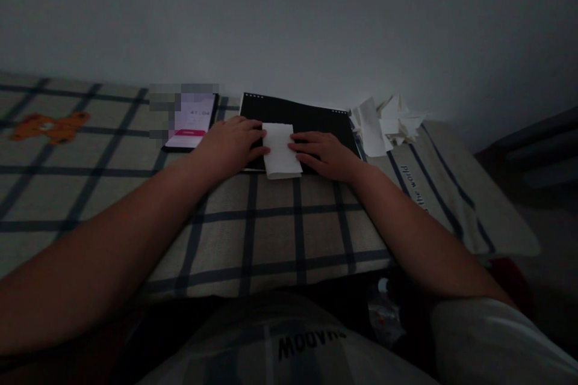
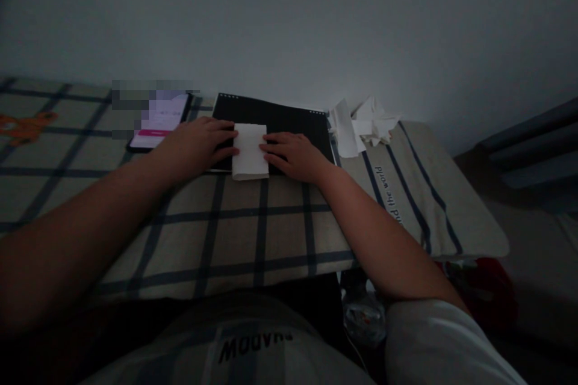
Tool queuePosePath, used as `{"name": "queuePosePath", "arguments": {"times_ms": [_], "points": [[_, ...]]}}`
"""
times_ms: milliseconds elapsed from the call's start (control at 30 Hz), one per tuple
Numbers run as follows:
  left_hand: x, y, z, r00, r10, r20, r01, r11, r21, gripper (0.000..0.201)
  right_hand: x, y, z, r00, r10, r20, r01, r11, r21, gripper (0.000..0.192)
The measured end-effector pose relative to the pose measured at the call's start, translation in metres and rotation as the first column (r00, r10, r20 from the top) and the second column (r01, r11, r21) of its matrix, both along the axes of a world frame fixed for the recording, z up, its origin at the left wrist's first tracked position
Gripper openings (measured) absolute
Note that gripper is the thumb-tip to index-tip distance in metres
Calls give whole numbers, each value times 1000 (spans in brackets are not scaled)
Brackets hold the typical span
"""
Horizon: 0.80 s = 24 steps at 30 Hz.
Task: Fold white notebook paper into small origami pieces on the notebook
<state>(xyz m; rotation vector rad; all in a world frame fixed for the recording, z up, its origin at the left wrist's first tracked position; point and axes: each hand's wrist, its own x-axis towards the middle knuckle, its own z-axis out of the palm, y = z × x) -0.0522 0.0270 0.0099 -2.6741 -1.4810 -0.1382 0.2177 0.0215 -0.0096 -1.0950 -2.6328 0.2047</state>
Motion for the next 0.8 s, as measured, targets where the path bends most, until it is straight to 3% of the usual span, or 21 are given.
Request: {"name": "queuePosePath", "arguments": {"times_ms": [233, 367, 800], "points": [[8, 0, -4, 987, -94, 130, 89, 995, 39, 47, 5, 2, -1, 991, -130, 15, 129, 990, 56, 42], [9, 3, -8, 976, -174, 130, 178, 984, -20, 49, 7, 5, -3, 990, -142, 4, 142, 989, 36, 43], [5, 11, -12, 965, -222, 142, 231, 972, -48, 47, 5, 8, -4, 988, -157, -6, 157, 987, 31, 43]]}}
